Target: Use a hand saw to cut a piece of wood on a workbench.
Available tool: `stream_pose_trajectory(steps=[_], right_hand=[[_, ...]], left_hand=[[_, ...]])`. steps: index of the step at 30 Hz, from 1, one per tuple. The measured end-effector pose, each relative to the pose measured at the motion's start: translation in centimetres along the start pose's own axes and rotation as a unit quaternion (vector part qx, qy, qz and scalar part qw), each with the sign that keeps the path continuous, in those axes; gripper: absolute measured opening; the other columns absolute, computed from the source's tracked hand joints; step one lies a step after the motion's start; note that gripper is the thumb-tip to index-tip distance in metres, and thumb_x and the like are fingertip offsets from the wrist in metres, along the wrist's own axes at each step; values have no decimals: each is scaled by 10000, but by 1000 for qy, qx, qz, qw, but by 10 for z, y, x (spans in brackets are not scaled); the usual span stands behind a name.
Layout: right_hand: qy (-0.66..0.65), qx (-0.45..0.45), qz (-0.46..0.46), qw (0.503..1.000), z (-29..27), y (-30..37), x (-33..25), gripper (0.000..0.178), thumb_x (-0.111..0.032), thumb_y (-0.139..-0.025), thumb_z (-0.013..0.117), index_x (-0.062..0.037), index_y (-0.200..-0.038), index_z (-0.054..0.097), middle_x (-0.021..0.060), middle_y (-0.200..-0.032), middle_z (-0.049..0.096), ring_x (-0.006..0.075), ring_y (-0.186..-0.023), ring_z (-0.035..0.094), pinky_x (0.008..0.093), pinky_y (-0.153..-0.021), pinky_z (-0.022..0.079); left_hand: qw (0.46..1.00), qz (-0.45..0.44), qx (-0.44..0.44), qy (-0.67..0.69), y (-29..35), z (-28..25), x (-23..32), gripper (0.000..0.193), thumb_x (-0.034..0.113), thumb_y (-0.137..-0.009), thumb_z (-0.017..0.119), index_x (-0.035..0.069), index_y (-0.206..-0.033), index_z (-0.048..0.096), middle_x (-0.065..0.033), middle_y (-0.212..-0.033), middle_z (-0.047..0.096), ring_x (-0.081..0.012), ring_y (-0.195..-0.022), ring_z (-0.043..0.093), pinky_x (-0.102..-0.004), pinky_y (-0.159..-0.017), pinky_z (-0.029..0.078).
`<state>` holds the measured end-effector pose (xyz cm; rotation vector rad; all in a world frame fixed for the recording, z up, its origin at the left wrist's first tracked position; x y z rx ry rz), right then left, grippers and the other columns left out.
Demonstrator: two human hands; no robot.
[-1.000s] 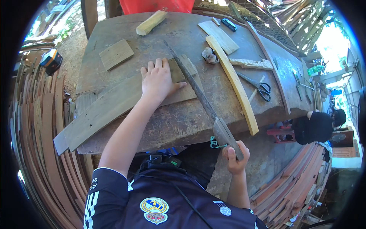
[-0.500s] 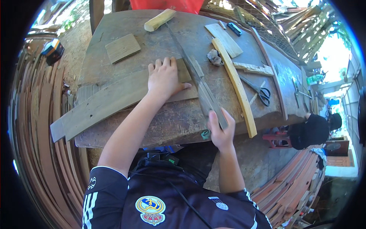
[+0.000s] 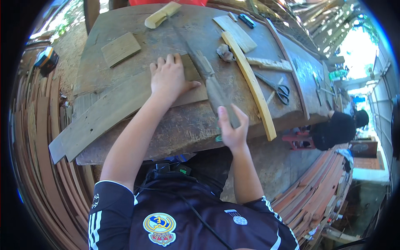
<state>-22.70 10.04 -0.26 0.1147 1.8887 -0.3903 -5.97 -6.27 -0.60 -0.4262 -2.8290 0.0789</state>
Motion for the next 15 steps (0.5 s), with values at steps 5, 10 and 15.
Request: stream_pose_trajectory(steps=[5,10,15], right_hand=[[-59,-23,62,996,-53,51,0,381,-297,-1044,595,-19,-783,594,-28,-606,510,48,-542,461,238,-502,338],[-193,16,74,978,-92,101,-21,547,-498,-1056,498,-19,-804,576,-14,-581,455,45,-521,411,251,-476,310],[-119,20,35,992,-5,22,18,286,-193,-1075,516,-22,-852,569,-40,-607,462,53,-539,412,251,-502,317]], left_hand=[[1000,-23,-19,4,-9,0,-6,1071,690,-688,812,1,-1443,490,-146,-1326,601,-321,-1278,536,-474,-1062,385],[1000,10,-11,-15,-3,-7,5,1034,676,-713,803,-2,-1432,499,-145,-1322,606,-323,-1272,541,-464,-1049,401],[999,39,-4,-28,13,4,17,1054,665,-682,820,-9,-1432,513,-146,-1319,612,-325,-1259,558,-468,-1038,429]])
Point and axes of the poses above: each hand's wrist, its own y-axis away from the middle knuckle, its own z-axis out of the palm, x = y × z, the point moved 4 cm from there along -y, towards the middle knuckle
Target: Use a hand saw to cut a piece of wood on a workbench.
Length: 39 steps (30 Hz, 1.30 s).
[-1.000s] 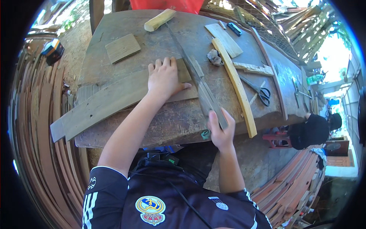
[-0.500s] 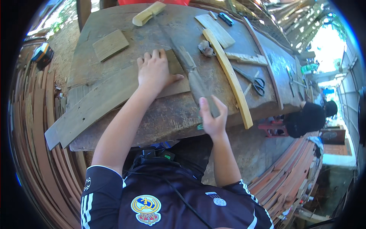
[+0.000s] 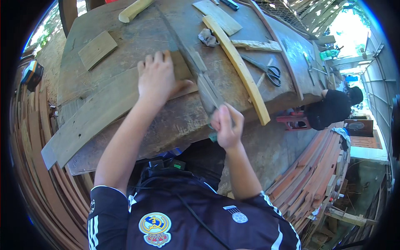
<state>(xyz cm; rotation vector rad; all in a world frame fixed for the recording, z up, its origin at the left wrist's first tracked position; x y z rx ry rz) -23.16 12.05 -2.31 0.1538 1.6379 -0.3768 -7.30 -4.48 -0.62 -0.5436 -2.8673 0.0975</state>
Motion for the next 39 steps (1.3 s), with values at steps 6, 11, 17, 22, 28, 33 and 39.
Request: stream_pose_trajectory(steps=[6,11,17,22,28,33,39], right_hand=[[-33,-19,52,998,-21,13,-20,368,-206,-1085,468,-17,-773,509,-6,-587,451,61,-524,397,249,-494,304],[-30,-3,48,998,-65,76,-48,384,-233,-1074,445,2,-778,515,5,-599,444,67,-510,387,263,-479,301],[-93,11,9,996,-4,0,11,306,-182,-1067,530,17,-836,557,-8,-592,469,79,-497,411,263,-500,337],[-44,-13,29,999,-10,-8,-7,411,-248,-1092,487,-32,-742,482,-15,-600,444,52,-526,378,256,-493,286],[-125,16,62,990,-67,77,-38,373,-198,-1065,473,29,-777,542,0,-603,471,57,-518,395,258,-475,287],[162,55,-170,970,-41,44,-32,243,-169,-1005,574,24,-871,634,76,-620,538,156,-522,498,322,-500,388],[-168,-36,67,983,-32,-12,8,371,-207,-1091,472,-12,-789,562,13,-619,505,86,-535,450,259,-511,333]], left_hand=[[1000,-2,-4,20,-8,1,0,1060,677,-673,822,5,-1432,511,-141,-1293,620,-322,-1245,564,-469,-1035,420],[1000,-18,-8,6,-14,1,-8,1061,689,-672,819,-1,-1420,519,-143,-1319,612,-317,-1254,559,-459,-1031,419],[1000,7,5,15,-6,0,3,1071,683,-666,821,-12,-1423,519,-155,-1325,609,-320,-1258,558,-462,-1031,421],[1000,-14,-21,9,-9,0,5,1087,696,-668,811,-8,-1440,509,-155,-1332,606,-311,-1267,554,-467,-1038,415],[999,-31,-5,7,-22,-2,-16,1091,691,-680,814,-3,-1456,488,-144,-1335,603,-321,-1266,546,-461,-1060,405],[1000,16,-13,14,-1,-4,7,1107,704,-658,816,-5,-1445,495,-159,-1326,610,-336,-1267,549,-472,-1063,408],[1000,2,8,8,-14,6,7,1116,741,-632,806,-6,-1411,524,-165,-1284,626,-341,-1222,578,-479,-1025,424]])
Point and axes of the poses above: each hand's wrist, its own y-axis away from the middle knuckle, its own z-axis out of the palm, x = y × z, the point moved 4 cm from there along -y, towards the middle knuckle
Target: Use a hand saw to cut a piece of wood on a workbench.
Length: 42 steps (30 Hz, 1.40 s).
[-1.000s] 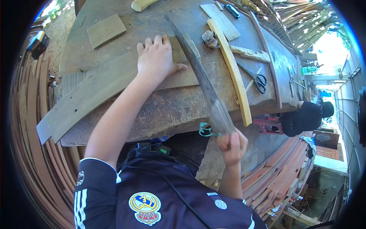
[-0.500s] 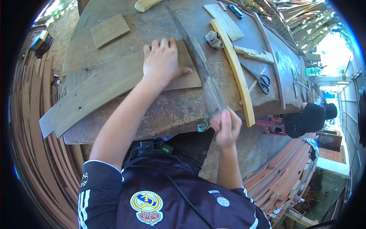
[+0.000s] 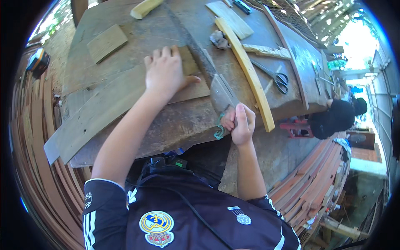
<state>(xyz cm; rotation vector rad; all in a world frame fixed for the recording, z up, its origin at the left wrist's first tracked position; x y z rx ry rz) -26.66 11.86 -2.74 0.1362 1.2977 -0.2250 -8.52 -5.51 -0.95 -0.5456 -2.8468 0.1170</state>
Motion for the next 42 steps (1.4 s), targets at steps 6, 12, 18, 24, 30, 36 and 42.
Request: stream_pose_trajectory(steps=[6,12,18,24,30,36,42], right_hand=[[223,4,-34,974,4,74,-33,416,-267,-1071,440,-13,-750,514,-6,-569,442,64,-501,393,256,-482,297],[165,38,-23,985,-12,86,-37,415,-253,-1057,476,-25,-717,544,-16,-568,474,53,-487,404,253,-469,293],[104,33,-29,994,11,-4,6,417,-222,-1090,494,-54,-707,493,-26,-588,452,64,-502,398,251,-483,288],[165,26,-39,985,26,10,-9,420,-244,-1091,497,-36,-726,494,-29,-583,438,58,-516,402,248,-501,312],[143,23,-31,989,22,54,-10,394,-247,-1089,481,-22,-766,501,-8,-599,457,70,-525,421,253,-505,338],[3,50,29,998,28,46,-24,406,-288,-1112,429,-71,-768,440,14,-577,405,99,-491,369,280,-489,330],[-49,59,72,994,11,44,-12,437,-343,-1107,383,-90,-756,440,15,-545,379,129,-469,348,333,-511,349]], left_hand=[[999,-32,-4,10,-6,-7,-18,1101,731,-642,809,-9,-1409,533,-153,-1264,630,-327,-1222,570,-472,-1015,421],[1000,3,3,5,3,-7,-5,1091,709,-650,817,-6,-1419,524,-156,-1278,629,-326,-1252,561,-477,-1032,420],[1000,16,-14,21,6,0,-15,1002,629,-717,814,8,-1438,502,-173,-1336,600,-332,-1305,541,-502,-1063,419],[997,-17,-73,-1,28,-18,-32,975,537,-722,824,37,-1484,475,-153,-1421,567,-321,-1335,513,-496,-1126,390],[997,41,-52,48,35,-19,-23,914,487,-701,823,60,-1455,531,-112,-1409,588,-301,-1317,516,-465,-1145,382],[996,41,-61,57,37,-18,-23,930,497,-700,821,69,-1470,523,-111,-1410,587,-309,-1301,522,-454,-1152,375],[996,35,-66,55,40,-18,-22,942,500,-710,825,59,-1481,510,-114,-1396,590,-306,-1277,529,-444,-1135,384]])
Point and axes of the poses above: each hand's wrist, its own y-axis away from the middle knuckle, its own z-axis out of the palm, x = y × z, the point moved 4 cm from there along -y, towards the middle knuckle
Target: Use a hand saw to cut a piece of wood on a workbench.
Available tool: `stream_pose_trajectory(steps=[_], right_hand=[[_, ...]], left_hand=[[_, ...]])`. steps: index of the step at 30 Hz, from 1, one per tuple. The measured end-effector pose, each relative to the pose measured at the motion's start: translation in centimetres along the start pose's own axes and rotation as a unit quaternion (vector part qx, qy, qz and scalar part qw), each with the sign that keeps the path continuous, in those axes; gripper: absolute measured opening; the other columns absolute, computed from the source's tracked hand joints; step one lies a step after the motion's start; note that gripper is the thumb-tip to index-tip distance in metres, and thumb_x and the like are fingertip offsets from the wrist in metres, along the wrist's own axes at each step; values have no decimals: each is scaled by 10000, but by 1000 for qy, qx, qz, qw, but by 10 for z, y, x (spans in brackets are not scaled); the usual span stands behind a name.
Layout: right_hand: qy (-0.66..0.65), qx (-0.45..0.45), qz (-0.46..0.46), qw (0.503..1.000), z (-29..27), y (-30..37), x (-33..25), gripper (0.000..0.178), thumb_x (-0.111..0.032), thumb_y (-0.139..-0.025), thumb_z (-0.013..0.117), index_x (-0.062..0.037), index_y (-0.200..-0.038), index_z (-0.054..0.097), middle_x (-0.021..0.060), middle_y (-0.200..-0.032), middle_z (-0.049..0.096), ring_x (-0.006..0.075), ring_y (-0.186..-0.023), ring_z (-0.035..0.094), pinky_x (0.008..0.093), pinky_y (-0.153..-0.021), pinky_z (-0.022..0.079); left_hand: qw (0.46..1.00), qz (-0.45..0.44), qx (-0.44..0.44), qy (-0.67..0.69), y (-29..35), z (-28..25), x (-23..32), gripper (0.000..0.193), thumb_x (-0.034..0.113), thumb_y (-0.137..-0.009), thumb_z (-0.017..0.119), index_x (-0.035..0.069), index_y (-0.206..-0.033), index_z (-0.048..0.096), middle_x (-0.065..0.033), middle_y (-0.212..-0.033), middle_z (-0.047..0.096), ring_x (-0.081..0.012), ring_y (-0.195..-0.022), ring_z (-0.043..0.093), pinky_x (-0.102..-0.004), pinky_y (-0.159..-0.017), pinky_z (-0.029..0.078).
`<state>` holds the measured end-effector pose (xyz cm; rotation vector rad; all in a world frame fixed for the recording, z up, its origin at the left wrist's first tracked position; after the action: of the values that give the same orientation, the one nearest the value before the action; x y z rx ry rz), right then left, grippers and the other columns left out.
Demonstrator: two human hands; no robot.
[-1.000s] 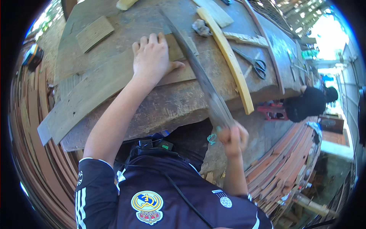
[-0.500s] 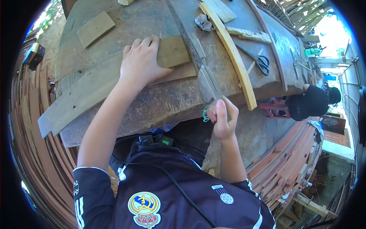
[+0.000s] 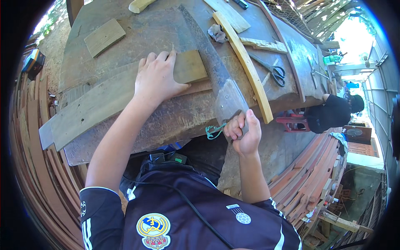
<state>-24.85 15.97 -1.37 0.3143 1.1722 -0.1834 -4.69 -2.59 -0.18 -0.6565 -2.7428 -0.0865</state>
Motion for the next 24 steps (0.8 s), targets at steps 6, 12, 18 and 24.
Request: stream_pose_trajectory(steps=[6,12,18,24], right_hand=[[152,-3,-99,983,0,6,9,367,-214,-1073,480,-47,-746,483,40,-569,459,137,-475,420,297,-492,336],[122,-13,-80,989,5,9,-2,312,-211,-1054,536,-51,-786,533,19,-562,460,137,-468,435,300,-490,354],[-71,-8,5,997,-74,88,-4,456,-367,-1070,491,-69,-727,449,23,-540,399,127,-455,366,321,-468,321],[290,11,-119,949,-52,103,-63,491,-289,-1054,498,-36,-635,465,24,-541,441,107,-455,375,292,-449,253]], left_hand=[[1000,13,17,-11,-1,-1,6,935,500,-708,832,58,-1471,521,-106,-1370,600,-300,-1259,539,-443,-1105,403],[1000,6,8,-23,-9,3,0,940,534,-721,824,63,-1475,518,-115,-1389,600,-309,-1285,536,-465,-1098,413],[993,-53,61,-82,-31,4,-20,946,597,-759,783,75,-1494,497,-126,-1434,583,-319,-1365,495,-480,-1124,398],[994,-39,69,-74,-22,3,-23,943,594,-767,773,69,-1499,494,-142,-1442,575,-320,-1348,523,-482,-1126,395]])
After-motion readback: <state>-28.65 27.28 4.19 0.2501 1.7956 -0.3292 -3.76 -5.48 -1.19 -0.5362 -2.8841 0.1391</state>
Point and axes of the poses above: each hand's wrist, its own y-axis away from the middle knuckle, its own z-axis out of the palm, x = y × z, the point moved 4 cm from there along -y, towards the middle knuckle
